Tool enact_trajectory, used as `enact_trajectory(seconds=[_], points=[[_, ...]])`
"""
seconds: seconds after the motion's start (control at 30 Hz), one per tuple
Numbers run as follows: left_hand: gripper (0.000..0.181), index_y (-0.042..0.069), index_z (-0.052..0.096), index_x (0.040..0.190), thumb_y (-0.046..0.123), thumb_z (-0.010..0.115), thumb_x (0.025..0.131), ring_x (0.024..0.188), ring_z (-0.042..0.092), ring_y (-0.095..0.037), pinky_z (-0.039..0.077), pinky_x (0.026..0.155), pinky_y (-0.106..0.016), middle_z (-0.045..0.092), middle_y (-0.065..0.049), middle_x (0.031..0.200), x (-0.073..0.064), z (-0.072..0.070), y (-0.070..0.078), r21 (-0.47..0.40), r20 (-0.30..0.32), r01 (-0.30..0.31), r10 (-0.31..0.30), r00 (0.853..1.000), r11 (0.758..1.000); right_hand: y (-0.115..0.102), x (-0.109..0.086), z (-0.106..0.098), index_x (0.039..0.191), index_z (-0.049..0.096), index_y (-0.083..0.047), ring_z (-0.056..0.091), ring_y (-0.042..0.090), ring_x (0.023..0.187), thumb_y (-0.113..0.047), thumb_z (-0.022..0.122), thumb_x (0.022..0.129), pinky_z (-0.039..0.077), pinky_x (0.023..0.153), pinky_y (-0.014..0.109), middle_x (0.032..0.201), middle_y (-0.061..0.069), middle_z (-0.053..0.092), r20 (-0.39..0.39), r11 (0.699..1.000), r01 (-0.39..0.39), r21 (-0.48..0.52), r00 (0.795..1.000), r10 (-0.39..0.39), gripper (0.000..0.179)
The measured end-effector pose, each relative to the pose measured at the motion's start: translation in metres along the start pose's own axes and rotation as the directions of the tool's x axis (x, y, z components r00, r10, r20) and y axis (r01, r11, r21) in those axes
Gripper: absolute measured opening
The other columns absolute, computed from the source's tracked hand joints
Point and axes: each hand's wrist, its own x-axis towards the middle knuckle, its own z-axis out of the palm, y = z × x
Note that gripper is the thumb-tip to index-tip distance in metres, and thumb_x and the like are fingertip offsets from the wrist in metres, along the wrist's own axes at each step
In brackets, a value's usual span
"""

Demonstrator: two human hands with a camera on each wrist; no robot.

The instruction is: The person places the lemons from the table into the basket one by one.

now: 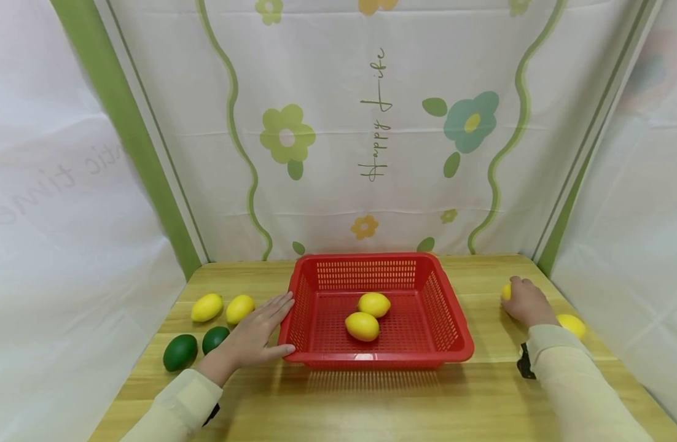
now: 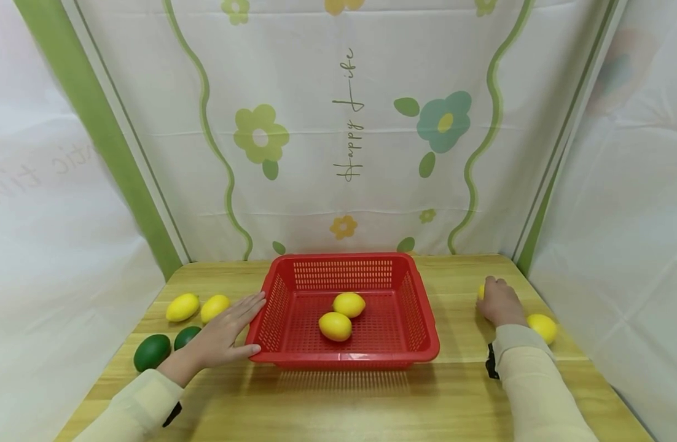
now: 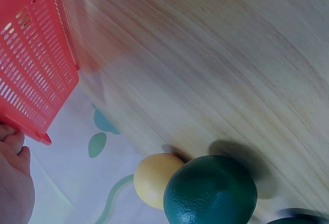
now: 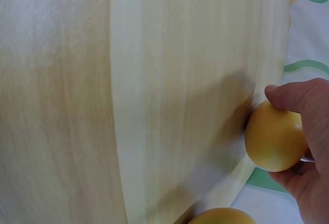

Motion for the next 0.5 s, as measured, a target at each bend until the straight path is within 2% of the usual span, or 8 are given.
enact_trajectory(seconds=[0.5], points=[[0.085,-0.003,0.037,0.147,0.043,0.071,0.084,0.140,0.033,-0.032,0.033,0.108,-0.052,0.033,-0.017,0.153,-0.0004,0.0003,-0.0001,-0.002,-0.007,-0.001,0.001,1.000,1.000,0.0005,0.0005,0.0021,0.128,0.034,0.025,0.046,0.060,0.099,-0.009,0.064,0.084,0.041,0.085,0.066,0.115,0.047,0.042,-0.023,1.000,0.024,-0.016,0.999,-0.025,0.063]])
